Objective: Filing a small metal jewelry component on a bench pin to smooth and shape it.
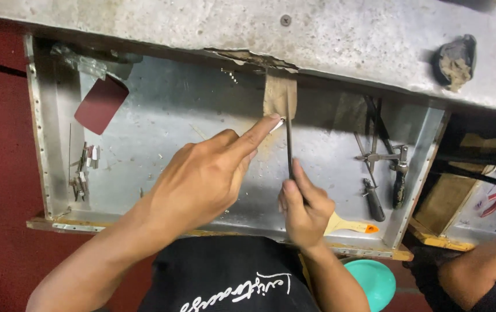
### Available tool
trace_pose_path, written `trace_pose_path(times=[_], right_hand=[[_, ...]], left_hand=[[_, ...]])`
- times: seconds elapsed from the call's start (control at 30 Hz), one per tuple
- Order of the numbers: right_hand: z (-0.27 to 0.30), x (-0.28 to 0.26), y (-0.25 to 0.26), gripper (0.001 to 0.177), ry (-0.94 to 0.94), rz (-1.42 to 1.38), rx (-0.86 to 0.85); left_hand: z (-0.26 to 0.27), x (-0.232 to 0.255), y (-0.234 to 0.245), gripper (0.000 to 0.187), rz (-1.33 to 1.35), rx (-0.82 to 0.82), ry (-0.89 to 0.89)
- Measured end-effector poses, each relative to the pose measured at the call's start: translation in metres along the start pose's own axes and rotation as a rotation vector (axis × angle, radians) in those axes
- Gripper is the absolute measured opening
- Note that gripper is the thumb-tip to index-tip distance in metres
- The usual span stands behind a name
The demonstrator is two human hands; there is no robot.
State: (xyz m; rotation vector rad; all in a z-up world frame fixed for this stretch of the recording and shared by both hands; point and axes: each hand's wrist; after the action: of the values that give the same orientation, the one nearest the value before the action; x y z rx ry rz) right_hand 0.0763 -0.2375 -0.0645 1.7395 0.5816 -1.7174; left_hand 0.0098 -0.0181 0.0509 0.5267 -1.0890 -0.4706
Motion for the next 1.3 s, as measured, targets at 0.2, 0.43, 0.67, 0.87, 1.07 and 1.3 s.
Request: trace_pose_path(times=[0.2,0.43,0.67,0.87,1.07,1.3], right_hand=[[0.007,0.008,-0.020,0.044,0.061,-0.020,0.050],[0.011,0.015,-0.021,0.041,0.177,0.220,0.144],[-0.038,-0.034,0.033,0.032,0.216,0.301,0.061],[-0.043,-0.047,0.043,0.026,0.317,0.307,-0.085],[-0.047,-0.053,0.041,0.020,0.357,0.186,-0.171],[-0.039,-0.042,0.034,0.022,0.168,-0.030,-0.078]], left_hand=[[0.001,-0.002,-0.011,0.061,-0.092,0.042,-0.035],[0.001,-0.005,-0.014,0.062,-0.083,0.060,-0.030],[0.028,0.004,-0.001,0.063,0.142,-0.131,-0.184],[0.041,0.011,0.001,0.070,0.158,-0.239,-0.258],[0.042,0.014,0.001,0.065,0.196,-0.269,-0.242],[0.042,0.013,-0.002,0.082,0.256,-0.337,-0.192]])
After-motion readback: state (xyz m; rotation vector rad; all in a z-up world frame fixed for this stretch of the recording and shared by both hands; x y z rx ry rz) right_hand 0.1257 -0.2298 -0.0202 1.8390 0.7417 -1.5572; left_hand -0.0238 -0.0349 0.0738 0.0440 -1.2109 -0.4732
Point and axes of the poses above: each hand's wrist, its own z-axis away from the middle knuckle, its own y-axis out of the back of the hand, x = y × z, and after that the axes turned 9 degrees about -x, right-handed
